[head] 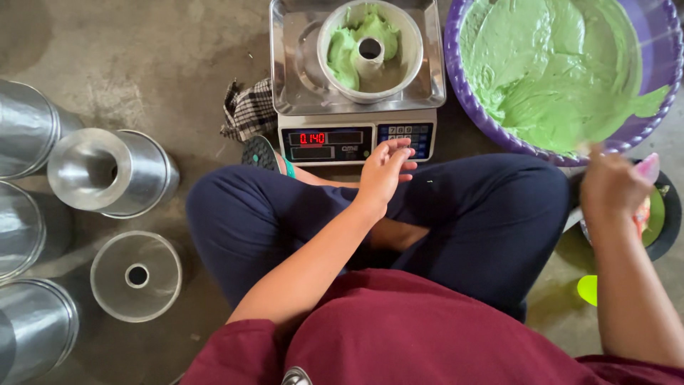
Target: The person scoops green batter from a large purple bowl into metal molds placed on a digital scale, smoothing the batter inside each mold. The filled molds are then set aside on the floor.
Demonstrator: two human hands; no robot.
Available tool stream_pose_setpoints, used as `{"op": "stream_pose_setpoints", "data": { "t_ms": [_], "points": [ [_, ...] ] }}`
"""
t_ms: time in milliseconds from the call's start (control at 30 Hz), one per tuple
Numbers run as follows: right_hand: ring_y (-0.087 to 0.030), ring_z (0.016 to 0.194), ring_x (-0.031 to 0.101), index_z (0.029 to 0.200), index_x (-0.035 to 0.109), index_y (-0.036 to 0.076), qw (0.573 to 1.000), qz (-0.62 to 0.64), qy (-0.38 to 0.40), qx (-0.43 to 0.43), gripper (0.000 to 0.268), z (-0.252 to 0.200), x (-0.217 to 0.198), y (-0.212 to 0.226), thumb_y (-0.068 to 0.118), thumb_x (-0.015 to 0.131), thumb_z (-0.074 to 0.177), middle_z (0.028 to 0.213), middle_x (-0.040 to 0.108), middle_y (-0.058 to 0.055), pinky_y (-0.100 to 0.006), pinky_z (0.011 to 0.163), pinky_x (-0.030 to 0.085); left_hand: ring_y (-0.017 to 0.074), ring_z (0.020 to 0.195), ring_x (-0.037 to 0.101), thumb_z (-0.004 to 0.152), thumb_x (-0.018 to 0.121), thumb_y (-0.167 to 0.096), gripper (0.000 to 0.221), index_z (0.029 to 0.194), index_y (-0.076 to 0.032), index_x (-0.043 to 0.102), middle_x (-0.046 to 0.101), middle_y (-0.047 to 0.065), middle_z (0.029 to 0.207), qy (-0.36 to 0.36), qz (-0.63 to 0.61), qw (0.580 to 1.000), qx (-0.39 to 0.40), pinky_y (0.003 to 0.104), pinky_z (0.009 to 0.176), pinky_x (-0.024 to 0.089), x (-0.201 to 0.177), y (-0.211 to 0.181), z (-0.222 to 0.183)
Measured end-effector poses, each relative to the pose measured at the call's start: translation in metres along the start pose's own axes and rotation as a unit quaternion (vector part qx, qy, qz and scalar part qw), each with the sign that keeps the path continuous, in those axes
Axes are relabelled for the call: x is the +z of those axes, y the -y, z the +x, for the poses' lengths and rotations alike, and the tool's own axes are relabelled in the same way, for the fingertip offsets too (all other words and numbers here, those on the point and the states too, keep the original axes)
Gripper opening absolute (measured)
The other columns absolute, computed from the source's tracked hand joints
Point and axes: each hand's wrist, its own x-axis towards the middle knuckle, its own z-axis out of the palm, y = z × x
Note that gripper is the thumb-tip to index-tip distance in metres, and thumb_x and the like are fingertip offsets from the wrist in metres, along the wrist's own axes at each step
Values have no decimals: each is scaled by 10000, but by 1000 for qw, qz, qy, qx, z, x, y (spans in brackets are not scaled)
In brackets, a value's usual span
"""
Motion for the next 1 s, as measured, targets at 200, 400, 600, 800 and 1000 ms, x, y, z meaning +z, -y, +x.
{"op": "stream_pose_setpoints", "data": {
  "t_ms": [200, 400, 600, 800, 1000],
  "points": [
    [-324, 946, 711, 1291, 677, 237, 998, 43, 30, 25, 305, 6, 4, 1, 162, 478, 1071, 1041, 730, -93, -469, 766, 515, 168, 947, 695, 993, 587, -189, 335, 1294, -45, 613, 698, 88, 1162, -16, -10, 1000, -2, 296, 752, 568, -9, 7, 6],
    [-344, 904, 707, 1160, 742, 254, 997, 11, 82, -2, 199, 62, 23, 17, 246, 544, 1142, 915, 727, -101, -487, 730, 496, 162, 934, 694, 983, 595, -182, 323, 1275, -46, 620, 696, 81, 1150, -29, -23, 999, -4, 297, 743, 565, -17, 2, 12],
    [-341, 907, 731, 1134, 812, 392, 994, -39, 70, -71, 376, 141, 37, 82, 98, 615, 1009, 946, 760, -143, -663, 1097, 310, 157, 928, 697, 987, 592, -183, 314, 1270, -51, 623, 701, 76, 1139, -36, -39, 999, 13, 292, 754, 572, -27, -6, 13],
    [-328, 860, 690, 1218, 783, 155, 929, 284, 201, 125, 239, 134, 27, 93, 320, 734, 1052, 968, 758, -197, -488, 854, 541, 153, 923, 694, 985, 591, -185, 321, 1277, -55, 621, 698, 70, 1132, -73, -59, 995, 16, 281, 745, 567, -53, -13, 6],
    [-76, 731, 637, 1365, 683, -47, 538, 776, 188, 271, 354, 129, -7, 121, 185, 723, 1101, 977, 703, -30, -208, 594, 472, 149, 907, 692, 982, 595, -174, 328, 1283, -46, 616, 692, 61, 1115, -84, -53, 995, 24, 274, 731, 562, -62, -12, 14]
  ]
}}
